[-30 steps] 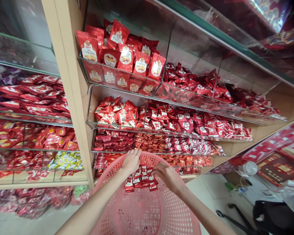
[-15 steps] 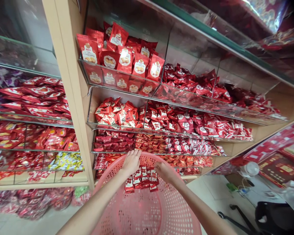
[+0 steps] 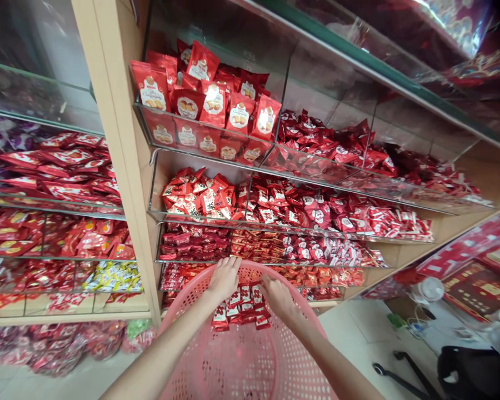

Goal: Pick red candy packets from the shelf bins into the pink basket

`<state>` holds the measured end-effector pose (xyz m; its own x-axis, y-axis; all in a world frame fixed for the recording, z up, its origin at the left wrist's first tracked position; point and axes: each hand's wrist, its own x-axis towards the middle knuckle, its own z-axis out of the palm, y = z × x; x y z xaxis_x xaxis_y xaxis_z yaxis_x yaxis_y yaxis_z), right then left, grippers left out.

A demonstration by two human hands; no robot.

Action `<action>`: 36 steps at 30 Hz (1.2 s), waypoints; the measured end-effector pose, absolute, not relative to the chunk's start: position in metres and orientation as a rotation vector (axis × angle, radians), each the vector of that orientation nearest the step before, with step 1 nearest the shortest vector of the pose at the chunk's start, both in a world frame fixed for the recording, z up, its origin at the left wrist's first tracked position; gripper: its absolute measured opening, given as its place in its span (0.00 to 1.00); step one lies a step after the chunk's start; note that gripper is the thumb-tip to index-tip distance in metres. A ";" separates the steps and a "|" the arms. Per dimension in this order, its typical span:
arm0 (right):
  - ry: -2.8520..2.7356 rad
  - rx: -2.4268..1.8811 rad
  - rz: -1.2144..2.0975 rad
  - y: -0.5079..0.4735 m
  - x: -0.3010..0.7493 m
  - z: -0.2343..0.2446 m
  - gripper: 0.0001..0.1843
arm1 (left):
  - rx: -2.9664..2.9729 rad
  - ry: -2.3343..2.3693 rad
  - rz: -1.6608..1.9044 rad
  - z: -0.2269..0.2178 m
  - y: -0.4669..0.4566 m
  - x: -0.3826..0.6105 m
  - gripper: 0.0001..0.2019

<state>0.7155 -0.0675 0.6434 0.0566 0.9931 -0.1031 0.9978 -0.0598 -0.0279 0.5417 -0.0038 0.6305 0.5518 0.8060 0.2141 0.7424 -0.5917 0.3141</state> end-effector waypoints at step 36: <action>2.350 2.004 -0.093 -0.107 0.734 0.690 0.11 | 2.574 1.316 0.485 0.637 -0.007 0.542 0.25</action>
